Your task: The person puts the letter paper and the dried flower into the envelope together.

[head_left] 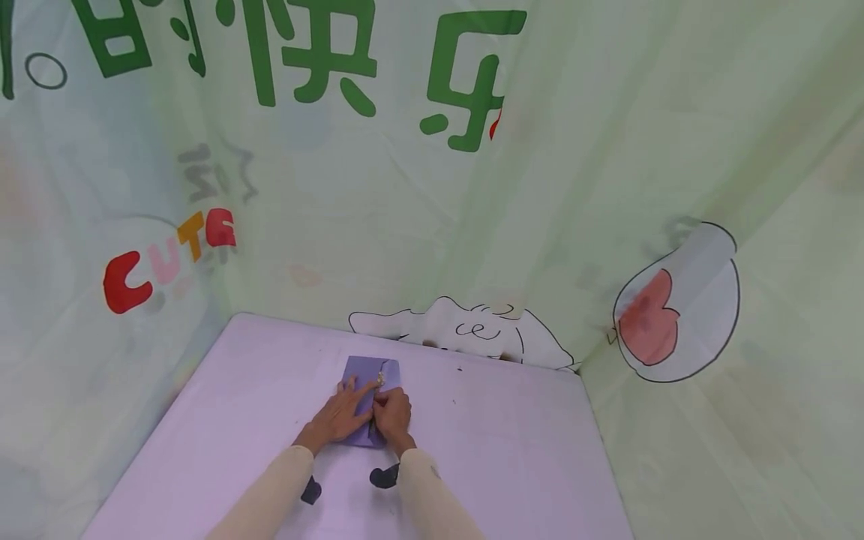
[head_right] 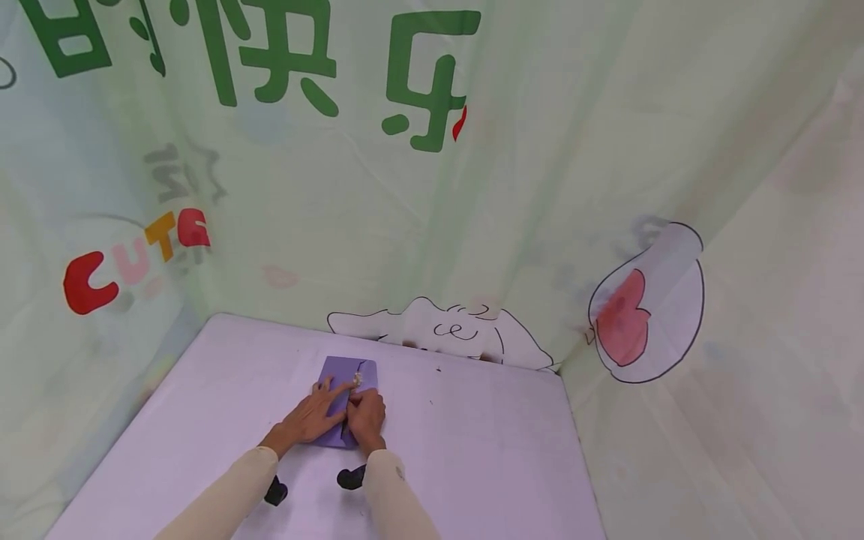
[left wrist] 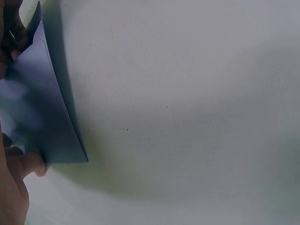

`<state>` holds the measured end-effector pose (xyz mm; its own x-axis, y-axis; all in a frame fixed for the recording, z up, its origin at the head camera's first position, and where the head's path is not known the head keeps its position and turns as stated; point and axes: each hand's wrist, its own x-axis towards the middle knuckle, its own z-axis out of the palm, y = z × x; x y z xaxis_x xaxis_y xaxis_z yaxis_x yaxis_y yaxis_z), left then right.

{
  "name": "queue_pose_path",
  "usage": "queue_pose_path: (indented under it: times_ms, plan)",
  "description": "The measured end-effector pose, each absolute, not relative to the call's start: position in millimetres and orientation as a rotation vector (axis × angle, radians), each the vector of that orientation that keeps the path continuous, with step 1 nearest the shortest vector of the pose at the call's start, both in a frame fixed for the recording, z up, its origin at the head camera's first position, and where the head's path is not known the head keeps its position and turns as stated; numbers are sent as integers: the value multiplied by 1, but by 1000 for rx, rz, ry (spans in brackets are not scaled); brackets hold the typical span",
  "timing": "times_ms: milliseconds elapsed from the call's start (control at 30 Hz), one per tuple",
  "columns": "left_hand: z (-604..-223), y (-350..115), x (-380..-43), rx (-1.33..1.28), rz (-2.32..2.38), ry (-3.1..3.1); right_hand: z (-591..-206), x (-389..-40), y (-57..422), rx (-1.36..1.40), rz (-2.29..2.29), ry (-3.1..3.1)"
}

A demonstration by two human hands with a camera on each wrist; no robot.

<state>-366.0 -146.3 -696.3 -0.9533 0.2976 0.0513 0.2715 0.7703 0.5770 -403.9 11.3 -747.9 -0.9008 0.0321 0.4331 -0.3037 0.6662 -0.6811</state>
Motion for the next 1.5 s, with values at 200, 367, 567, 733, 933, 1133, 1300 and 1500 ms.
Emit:
queue_pose_path:
  times_ms: [200, 367, 567, 733, 933, 1133, 1300, 1500]
  plan:
    - [-698, -148, -366, 489, 957, 2918, -758, -415, 12, 209, 1227, -2511]
    - [-701, -150, -364, 548, 986, 2952, -763, -418, 11, 63, 1292, -2566]
    - [-704, -150, -364, 515, 969, 2923, -762, -418, 11, 59, 1274, -2605]
    - [-703, -148, -366, 479, 931, 2914, -763, -422, 13, 36, 1219, -2675]
    - [-703, -144, -365, 491, 910, 2920, -773, -426, 18, 12, 1137, -2731]
    - [-702, -139, -362, 511, 907, 2908, -774, -420, 23, -1, 1094, -2734]
    - [-702, -139, -360, 544, 900, 2929, -765, -410, 25, 39, 1123, -2652]
    - [-703, -146, -365, 571, 816, 2982, -735, -398, 35, -1, 1211, -2661]
